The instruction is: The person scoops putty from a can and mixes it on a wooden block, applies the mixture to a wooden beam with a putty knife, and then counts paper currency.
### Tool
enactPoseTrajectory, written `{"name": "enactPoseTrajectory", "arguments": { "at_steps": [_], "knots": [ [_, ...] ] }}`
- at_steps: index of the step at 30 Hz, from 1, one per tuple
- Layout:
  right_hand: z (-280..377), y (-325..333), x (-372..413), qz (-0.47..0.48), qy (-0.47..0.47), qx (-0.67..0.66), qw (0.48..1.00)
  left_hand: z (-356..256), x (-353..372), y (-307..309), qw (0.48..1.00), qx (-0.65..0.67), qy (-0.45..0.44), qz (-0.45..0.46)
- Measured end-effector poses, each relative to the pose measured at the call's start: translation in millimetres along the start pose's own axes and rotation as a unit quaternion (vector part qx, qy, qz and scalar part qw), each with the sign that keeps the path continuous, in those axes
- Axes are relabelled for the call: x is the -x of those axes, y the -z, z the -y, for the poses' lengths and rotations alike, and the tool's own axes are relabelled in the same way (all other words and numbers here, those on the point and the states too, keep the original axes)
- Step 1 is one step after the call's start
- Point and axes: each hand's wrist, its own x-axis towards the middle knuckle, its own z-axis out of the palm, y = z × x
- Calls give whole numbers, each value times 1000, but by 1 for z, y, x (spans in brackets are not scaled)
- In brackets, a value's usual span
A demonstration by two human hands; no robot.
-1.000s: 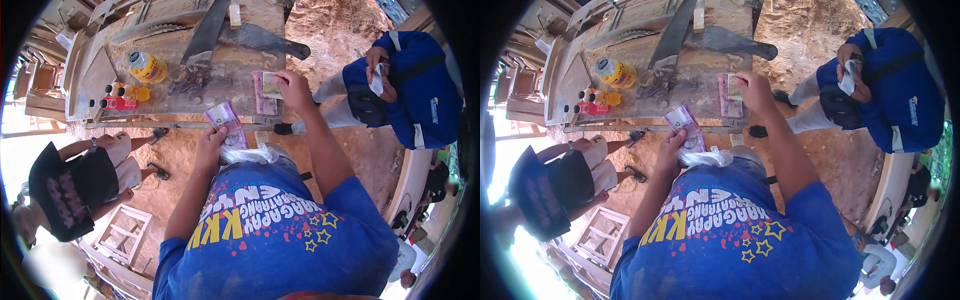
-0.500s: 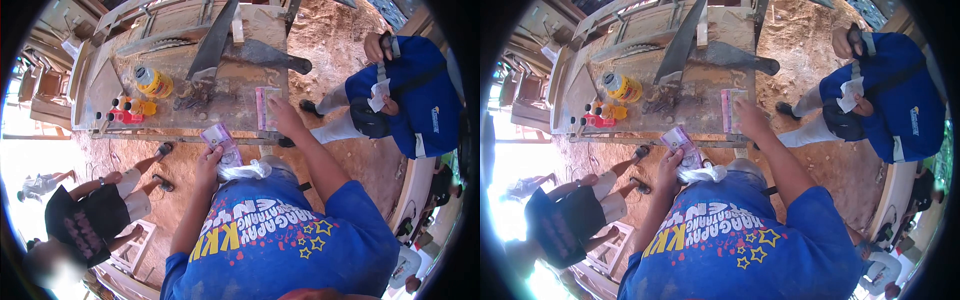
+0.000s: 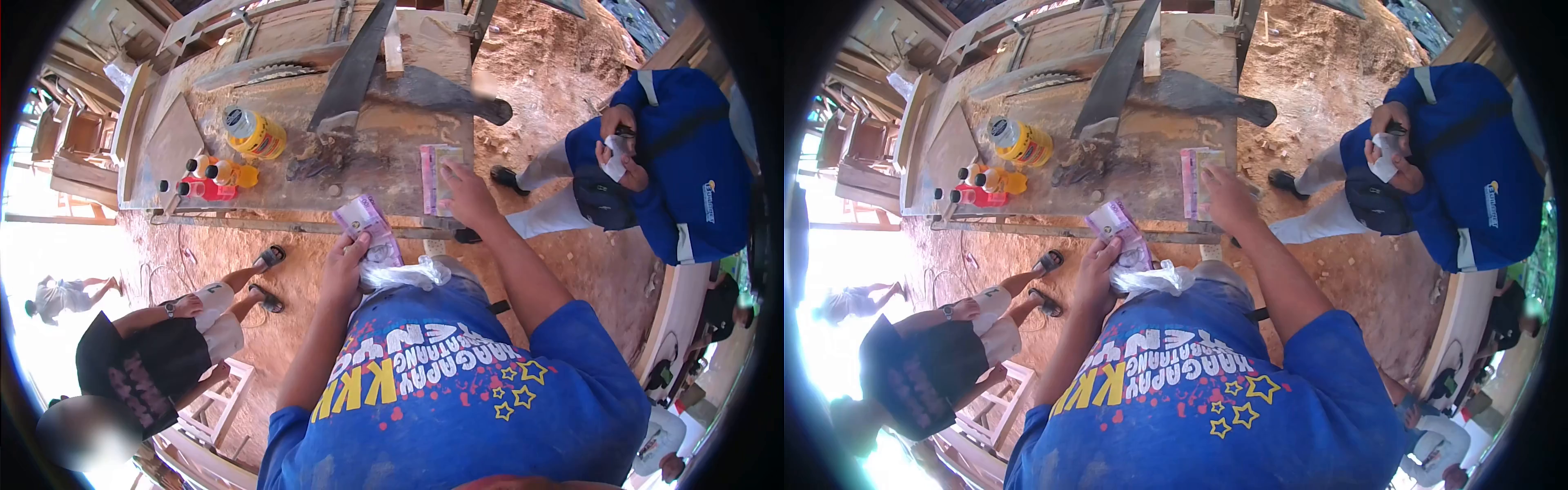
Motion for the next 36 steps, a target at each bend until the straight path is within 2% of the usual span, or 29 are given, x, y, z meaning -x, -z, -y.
{"name": "enactPoseTrajectory", "arguments": {
  "at_steps": [6,9,14,15,17,19,22,25,28,34,36],
  "knots": [
    [0,6,-1,-24,25,-35,999,1,2,1,999,22,9,-22],
    [2,2,-6,-45,50,-50,996,3,1,8,999,30,-22,-30],
    [6,1,1,-91,20,-80,992,-7,10,-1,999,-11,-40,-16],
    [6,-1,2,-117,19,-94,989,-7,12,-12,997,-24,-44,-53],
    [16,11,2,-111,12,-129,985,-1,8,-1,998,-50,-29,-15],
    [27,17,8,-165,13,-164,973,5,0,2,997,-67,-22,-6],
    [30,20,19,-193,-6,-234,953,1,0,-17,998,-69,-8,0],
    [17,19,32,-228,-17,-249,941,1,-2,-40,995,-95,4,6],
    [4,25,40,-220,-40,-284,932,4,-8,-61,992,-125,-5,22],
    [-21,36,49,-257,-33,-305,916,14,-10,-116,985,-166,-27,27],
    [-29,36,46,-293,-12,-293,910,21,-20,-114,983,-176,-45,27]
  ]
}}
